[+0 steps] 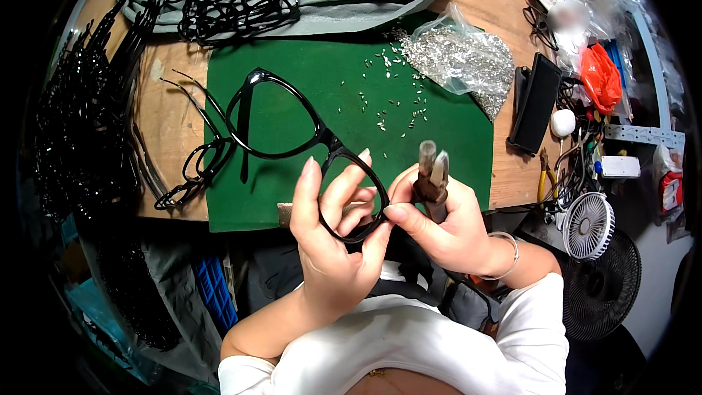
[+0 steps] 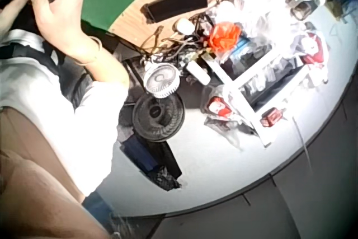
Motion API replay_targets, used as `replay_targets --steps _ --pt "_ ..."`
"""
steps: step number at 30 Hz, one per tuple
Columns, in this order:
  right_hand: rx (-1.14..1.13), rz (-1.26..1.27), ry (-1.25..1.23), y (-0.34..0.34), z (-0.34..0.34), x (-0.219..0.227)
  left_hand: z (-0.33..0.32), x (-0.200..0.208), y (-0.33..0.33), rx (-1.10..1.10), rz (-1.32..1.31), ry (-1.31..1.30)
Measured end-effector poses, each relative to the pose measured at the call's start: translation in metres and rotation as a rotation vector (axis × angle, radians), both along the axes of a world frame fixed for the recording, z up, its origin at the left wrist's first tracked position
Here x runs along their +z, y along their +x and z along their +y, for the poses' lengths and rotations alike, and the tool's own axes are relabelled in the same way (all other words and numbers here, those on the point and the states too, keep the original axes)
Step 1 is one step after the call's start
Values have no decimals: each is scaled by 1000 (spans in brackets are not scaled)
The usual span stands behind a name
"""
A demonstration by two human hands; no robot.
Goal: The person repeatedly picks up black eyeglass frames from a pile and uses pliers to trim small protrusions or flash from the frame rims. Trimmed pieces fall onto a green mat. The person handles the frames one at a time, rotating them to access different spots before placing them back on the pile.
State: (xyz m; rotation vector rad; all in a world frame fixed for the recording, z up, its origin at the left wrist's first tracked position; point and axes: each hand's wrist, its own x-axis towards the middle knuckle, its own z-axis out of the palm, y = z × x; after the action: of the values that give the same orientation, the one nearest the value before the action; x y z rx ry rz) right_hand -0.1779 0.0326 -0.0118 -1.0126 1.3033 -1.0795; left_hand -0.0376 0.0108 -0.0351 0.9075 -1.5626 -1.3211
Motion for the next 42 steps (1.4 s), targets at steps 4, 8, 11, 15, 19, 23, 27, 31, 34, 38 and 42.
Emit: replay_targets --steps 4,8,11,15,19,23,27,31,34,38,42 --pt "65 -315 325 -9 -7 3 -1 -1 2 -44 -48 -52" --pt "147 -364 450 -11 -16 15 -13 10 12 -178 6 175" --pt "218 -491 461 -10 -17 20 -15 23 15 -213 213 370" --pt "257 -380 399 -15 -14 24 -17 30 26 -244 152 411" --pt "618 -15 354 -34 -6 28 -22 33 38 -281 291 489" --pt "860 86 417 -29 -13 36 -22 35 38 -300 245 498" --pt "881 172 339 -28 -20 38 -23 34 39 -314 235 529" --pt "911 342 351 -23 -28 45 -22 31 39 -340 205 529" --pt "796 574 203 -20 -16 37 -21 27 34 -342 196 531" --pt "845 484 313 -23 -19 35 -22 25 33 -345 210 572" --pt "807 289 239 -37 -22 20 -24 25 37 -318 206 582"
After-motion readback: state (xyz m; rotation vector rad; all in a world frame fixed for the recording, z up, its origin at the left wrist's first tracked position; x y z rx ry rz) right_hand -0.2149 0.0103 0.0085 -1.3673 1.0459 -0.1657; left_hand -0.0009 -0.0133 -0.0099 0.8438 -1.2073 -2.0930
